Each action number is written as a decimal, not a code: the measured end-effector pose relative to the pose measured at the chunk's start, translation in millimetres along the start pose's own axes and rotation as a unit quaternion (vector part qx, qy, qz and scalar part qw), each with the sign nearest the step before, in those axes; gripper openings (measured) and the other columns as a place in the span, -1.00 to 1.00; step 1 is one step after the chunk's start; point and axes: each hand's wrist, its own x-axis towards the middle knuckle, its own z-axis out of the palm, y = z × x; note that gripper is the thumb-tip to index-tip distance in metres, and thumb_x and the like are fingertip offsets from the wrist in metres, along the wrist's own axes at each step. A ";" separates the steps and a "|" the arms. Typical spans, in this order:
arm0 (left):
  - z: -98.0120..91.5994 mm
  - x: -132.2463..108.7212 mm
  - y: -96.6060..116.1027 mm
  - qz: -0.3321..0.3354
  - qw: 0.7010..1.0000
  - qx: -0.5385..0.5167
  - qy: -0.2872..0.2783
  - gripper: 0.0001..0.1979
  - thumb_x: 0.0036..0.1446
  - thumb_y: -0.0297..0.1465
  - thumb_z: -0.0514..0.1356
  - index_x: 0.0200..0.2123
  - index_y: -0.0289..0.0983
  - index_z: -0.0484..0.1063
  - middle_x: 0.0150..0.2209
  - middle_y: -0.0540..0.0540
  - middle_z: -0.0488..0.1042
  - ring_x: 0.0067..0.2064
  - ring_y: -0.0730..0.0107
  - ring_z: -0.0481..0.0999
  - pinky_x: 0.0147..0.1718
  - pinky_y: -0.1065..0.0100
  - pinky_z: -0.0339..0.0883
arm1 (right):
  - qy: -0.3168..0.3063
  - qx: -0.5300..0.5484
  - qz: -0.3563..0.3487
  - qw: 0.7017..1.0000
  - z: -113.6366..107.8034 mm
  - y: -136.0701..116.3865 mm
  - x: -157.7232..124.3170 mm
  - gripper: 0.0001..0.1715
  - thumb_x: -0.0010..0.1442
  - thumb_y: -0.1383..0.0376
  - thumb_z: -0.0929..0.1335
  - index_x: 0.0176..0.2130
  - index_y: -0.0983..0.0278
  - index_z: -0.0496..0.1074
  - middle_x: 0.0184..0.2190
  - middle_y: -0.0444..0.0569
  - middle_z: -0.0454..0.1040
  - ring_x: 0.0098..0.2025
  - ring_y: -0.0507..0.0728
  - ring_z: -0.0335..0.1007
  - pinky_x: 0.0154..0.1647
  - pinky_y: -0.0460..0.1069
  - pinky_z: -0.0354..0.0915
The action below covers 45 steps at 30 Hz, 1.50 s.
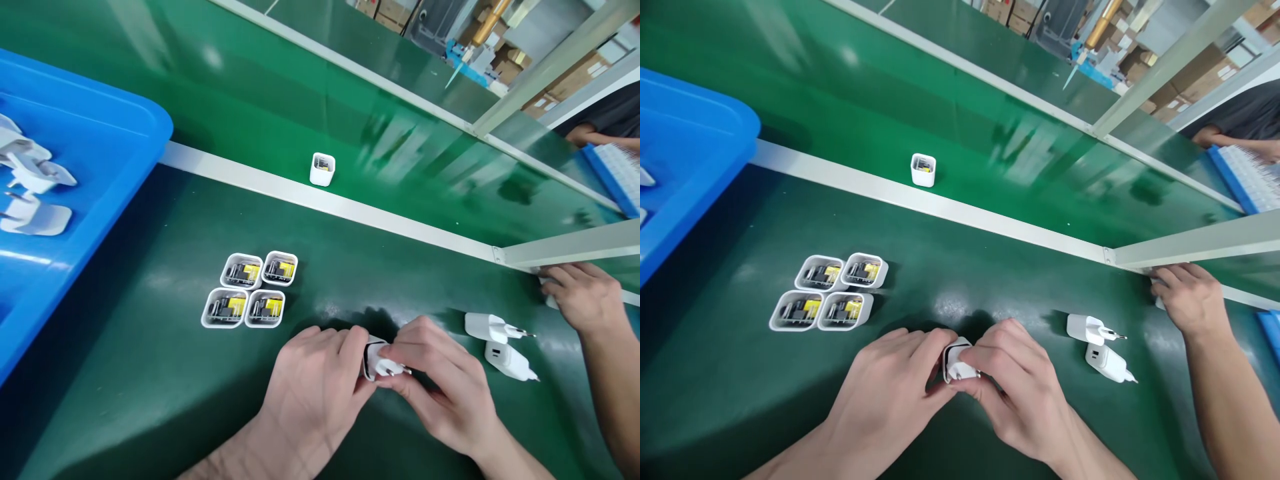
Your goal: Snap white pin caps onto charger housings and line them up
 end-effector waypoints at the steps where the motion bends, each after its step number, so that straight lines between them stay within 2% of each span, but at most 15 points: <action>1: -0.4 0.1 0.5 -0.004 1.000 0.000 -0.004 -0.87 0.12 -0.44 0.27 -0.38 -0.20 0.34 -0.55 0.13 0.43 -0.55 0.31 0.44 -0.50 0.21 0.16 | -0.002 0.003 -0.004 1.000 0.0 -0.2 -0.3 -0.73 0.30 0.44 0.42 0.00 0.26 0.45 -0.30 0.00 0.49 -0.33 0.17 0.39 -0.35 0.13 0.36; 10: -1.1 -0.2 1.8 -0.012 1.000 0.000 -0.026 -0.89 0.15 -0.47 0.24 -0.38 -0.20 0.34 -0.52 0.12 0.46 -0.52 0.30 0.46 -0.46 0.22 0.16 | -0.035 0.008 0.019 0.999 2.2 2.7 1.4 -0.78 0.31 0.43 0.42 -0.05 0.24 0.43 -0.27 -0.02 0.47 -0.28 0.15 0.36 -0.26 0.11 0.33; 18: 2.1 0.6 0.8 0.002 1.000 0.022 -0.003 -0.85 0.15 -0.42 0.28 -0.39 -0.20 0.33 -0.55 0.11 0.45 -0.54 0.31 0.45 -0.47 0.24 0.14 | -0.068 -0.028 -0.003 0.997 2.1 1.4 2.9 -0.82 0.34 0.45 0.38 -0.07 0.24 0.40 -0.26 -0.02 0.44 -0.26 0.13 0.27 -0.25 0.09 0.27; 21: 1.5 2.5 2.4 -0.017 0.999 0.029 -0.032 -0.87 0.19 -0.41 0.25 -0.38 -0.20 0.34 -0.54 0.09 0.48 -0.50 0.28 0.52 -0.44 0.24 0.18 | -0.058 -0.059 -0.001 0.997 5.5 -3.0 3.7 -0.89 0.38 0.44 0.35 -0.11 0.24 0.40 -0.27 -0.02 0.44 -0.27 0.13 0.25 -0.26 0.07 0.25; 24: -3.5 5.6 3.9 -0.043 0.994 0.046 -0.091 -0.88 0.27 -0.33 0.21 -0.33 -0.21 0.38 -0.46 0.03 0.55 -0.40 0.19 0.58 -0.38 0.24 0.24 | -0.049 -0.081 0.007 0.995 7.4 -7.2 6.6 -0.93 0.41 0.39 0.34 -0.15 0.22 0.41 -0.27 -0.03 0.46 -0.26 0.13 0.30 -0.24 0.06 0.27; 27: -10.7 6.3 6.1 -0.057 0.987 0.074 -0.132 -0.80 0.29 -0.26 0.25 -0.10 -0.23 0.42 -0.31 -0.04 0.62 -0.28 0.12 0.62 -0.33 0.23 0.30 | -0.040 -0.135 0.030 0.990 -1.3 -3.8 4.4 -0.89 0.45 0.31 0.32 -0.20 0.22 0.41 -0.30 -0.04 0.46 -0.25 0.13 0.34 -0.21 0.05 0.29; 29: -16.1 3.4 8.5 -0.053 0.987 0.091 -0.121 -0.56 0.27 -0.25 0.28 0.15 -0.26 0.34 -0.20 -0.11 0.63 -0.22 0.11 0.63 -0.29 0.23 0.34 | -0.011 -0.225 0.069 0.972 -17.0 1.5 -5.7 -0.84 0.45 0.25 0.31 -0.20 0.23 0.43 -0.28 -0.02 0.46 -0.22 0.16 0.35 -0.18 0.07 0.30; 31: -23.3 -3.2 12.0 -0.039 0.991 0.090 -0.095 -0.43 0.28 -0.24 0.27 0.27 -0.28 0.24 -0.15 -0.14 0.62 -0.20 0.15 0.63 -0.28 0.26 0.36 | 0.044 -0.336 0.116 0.934 -38.7 3.4 -23.1 -0.80 0.44 0.17 0.32 -0.12 0.23 0.46 -0.20 0.04 0.43 -0.14 0.22 0.35 -0.09 0.13 0.32; 34: -39.0 -19.0 18.5 0.001 0.997 0.061 -0.056 -0.52 0.31 -0.25 0.21 0.23 -0.28 0.29 -0.22 -0.10 0.60 -0.25 0.22 0.62 -0.35 0.31 0.36 | 0.155 -0.447 0.150 0.868 -69.0 -6.7 -50.0 -0.64 0.40 0.08 0.35 0.05 0.25 0.44 -0.08 0.12 0.38 -0.02 0.29 0.33 0.03 0.21 0.33; 36: -50.0 -31.1 22.0 0.043 0.998 0.038 -0.006 -0.61 0.34 -0.25 0.16 0.16 -0.28 0.35 -0.28 -0.08 0.58 -0.31 0.24 0.60 -0.42 0.32 0.34 | 0.219 -0.479 0.137 0.839 -77.5 -17.0 -58.3 -0.65 0.41 0.10 0.33 0.05 0.25 0.44 -0.08 0.13 0.37 -0.01 0.29 0.34 0.02 0.21 0.34; 37: -54.5 -37.1 23.0 0.068 0.997 0.025 0.021 -0.65 0.35 -0.25 0.12 0.11 -0.28 0.38 -0.31 -0.07 0.57 -0.34 0.25 0.59 -0.45 0.32 0.34 | 0.228 -0.492 0.124 0.831 -76.5 -20.4 -58.3 -0.69 0.42 0.13 0.32 0.03 0.25 0.45 -0.08 0.12 0.38 -0.02 0.29 0.34 0.01 0.21 0.34; 39: -60.2 -48.0 23.2 0.107 0.992 0.005 0.066 -0.71 0.39 -0.25 0.05 0.01 -0.26 0.43 -0.36 -0.05 0.55 -0.40 0.28 0.56 -0.48 0.32 0.33 | 0.184 -0.532 0.098 0.821 -65.5 -19.5 -51.3 -0.77 0.43 0.25 0.29 0.00 0.26 0.47 -0.07 0.13 0.42 -0.03 0.28 0.35 0.01 0.19 0.33; 41: -62.0 -57.5 20.2 0.130 0.988 -0.006 0.084 -0.73 0.40 -0.28 0.01 -0.06 -0.24 0.45 -0.39 -0.04 0.53 -0.42 0.30 0.55 -0.50 0.33 0.33 | 0.073 -0.593 0.078 0.798 -49.2 -6.5 -39.6 -0.75 0.41 0.39 0.26 -0.02 0.30 0.49 -0.01 0.18 0.45 0.03 0.30 0.34 0.04 0.20 0.29; 43: -61.8 -65.9 14.3 0.140 0.987 -0.013 0.078 -0.75 0.40 -0.31 0.00 -0.10 -0.23 0.46 -0.38 -0.04 0.55 -0.41 0.31 0.56 -0.50 0.35 0.34 | -0.024 -0.646 0.070 0.759 -37.2 15.1 -30.1 -0.70 0.36 0.49 0.24 -0.06 0.35 0.51 0.02 0.22 0.48 0.07 0.31 0.32 0.12 0.20 0.25; 45: -61.8 -73.5 6.5 0.148 0.987 -0.022 0.054 -0.78 0.39 -0.33 0.03 -0.09 -0.21 0.46 -0.33 -0.04 0.58 -0.38 0.33 0.58 -0.49 0.37 0.37 | -0.062 -0.670 0.071 0.737 -35.8 38.1 -28.8 -0.70 0.35 0.51 0.23 -0.11 0.37 0.52 -0.05 0.21 0.51 0.06 0.30 0.33 0.21 0.19 0.19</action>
